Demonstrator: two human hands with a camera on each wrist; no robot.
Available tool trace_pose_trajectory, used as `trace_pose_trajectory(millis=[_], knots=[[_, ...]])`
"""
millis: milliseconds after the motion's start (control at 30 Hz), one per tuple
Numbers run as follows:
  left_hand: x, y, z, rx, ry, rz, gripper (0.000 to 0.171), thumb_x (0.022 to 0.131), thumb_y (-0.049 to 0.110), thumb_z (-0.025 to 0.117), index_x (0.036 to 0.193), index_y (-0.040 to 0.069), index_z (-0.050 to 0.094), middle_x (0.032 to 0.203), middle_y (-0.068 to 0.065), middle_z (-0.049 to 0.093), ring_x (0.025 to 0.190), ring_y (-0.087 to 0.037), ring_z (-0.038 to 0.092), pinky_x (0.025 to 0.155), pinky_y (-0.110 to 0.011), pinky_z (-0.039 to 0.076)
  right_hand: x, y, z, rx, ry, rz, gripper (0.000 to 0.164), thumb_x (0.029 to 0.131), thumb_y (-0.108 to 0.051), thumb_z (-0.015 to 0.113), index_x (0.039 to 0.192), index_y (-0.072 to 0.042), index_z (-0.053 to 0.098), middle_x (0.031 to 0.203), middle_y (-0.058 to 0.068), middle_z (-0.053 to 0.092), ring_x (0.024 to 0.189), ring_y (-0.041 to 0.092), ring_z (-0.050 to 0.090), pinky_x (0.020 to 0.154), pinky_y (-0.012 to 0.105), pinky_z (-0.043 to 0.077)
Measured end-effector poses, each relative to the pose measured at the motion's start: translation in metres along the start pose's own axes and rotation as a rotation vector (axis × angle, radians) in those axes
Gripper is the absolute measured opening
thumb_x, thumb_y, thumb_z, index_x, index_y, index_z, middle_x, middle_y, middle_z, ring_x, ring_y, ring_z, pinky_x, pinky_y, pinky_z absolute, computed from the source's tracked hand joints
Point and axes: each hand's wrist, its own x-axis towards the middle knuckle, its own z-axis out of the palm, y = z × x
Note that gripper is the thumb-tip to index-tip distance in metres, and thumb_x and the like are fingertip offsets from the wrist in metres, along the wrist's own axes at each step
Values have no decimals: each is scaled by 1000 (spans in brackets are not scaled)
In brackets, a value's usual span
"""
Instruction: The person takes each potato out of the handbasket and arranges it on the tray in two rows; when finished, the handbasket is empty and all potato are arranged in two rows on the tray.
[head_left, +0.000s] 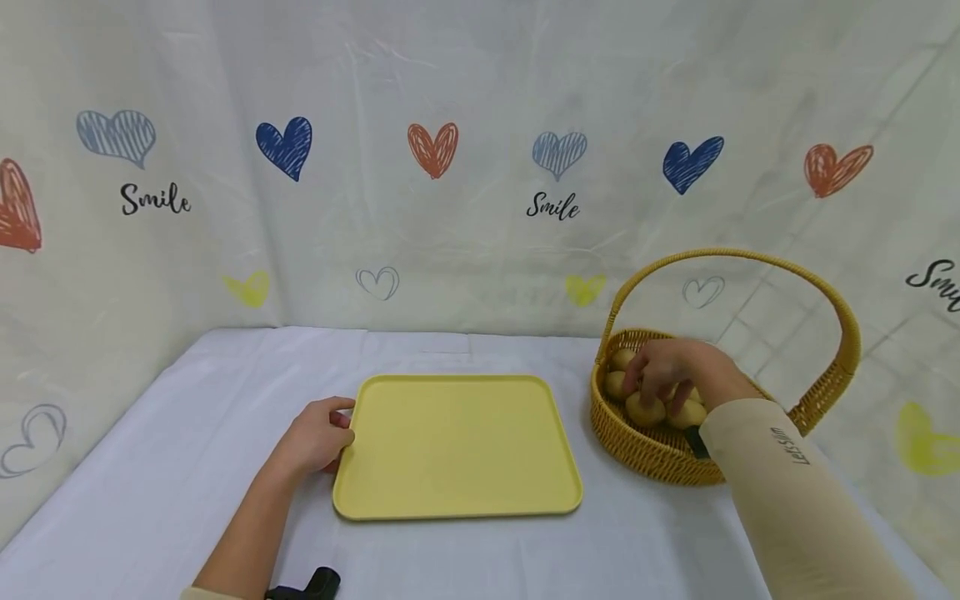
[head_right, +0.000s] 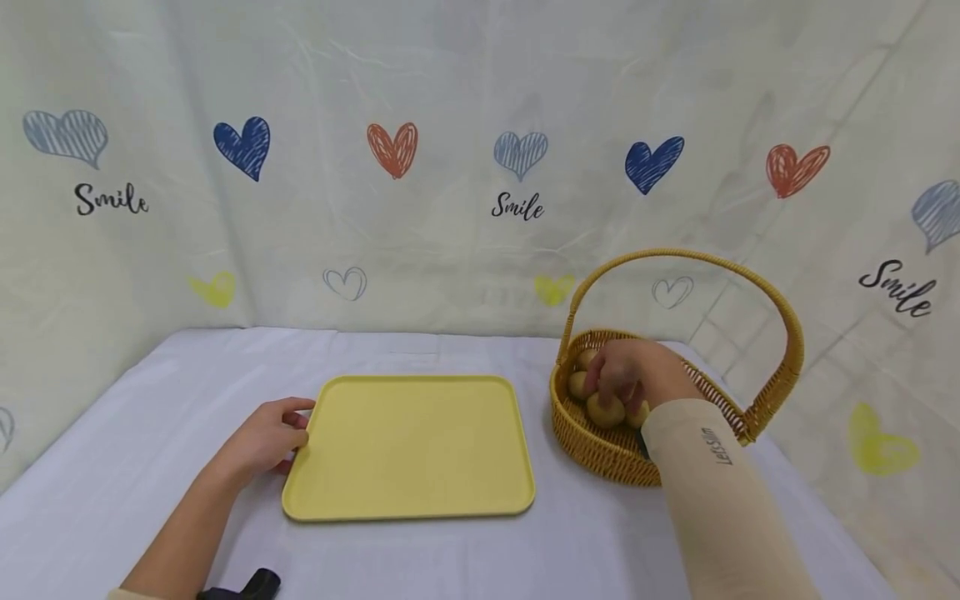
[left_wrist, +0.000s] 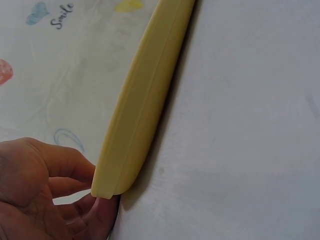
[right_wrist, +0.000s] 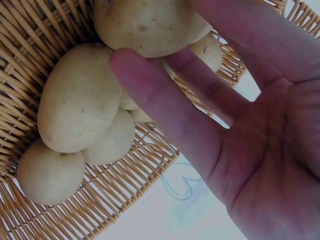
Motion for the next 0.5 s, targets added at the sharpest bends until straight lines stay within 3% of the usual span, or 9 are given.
trace_pose_trajectory(millis=[500], knots=[[-1,-1,-1,2,1,14,60,90,1,55,149,-3,46,115,-16,55,80,-20,58,60,-33,56,0,0,0,-43,-25,11,47,85,-4,77,131,-6,66,136,22,54,103,31,64,87,42,60]])
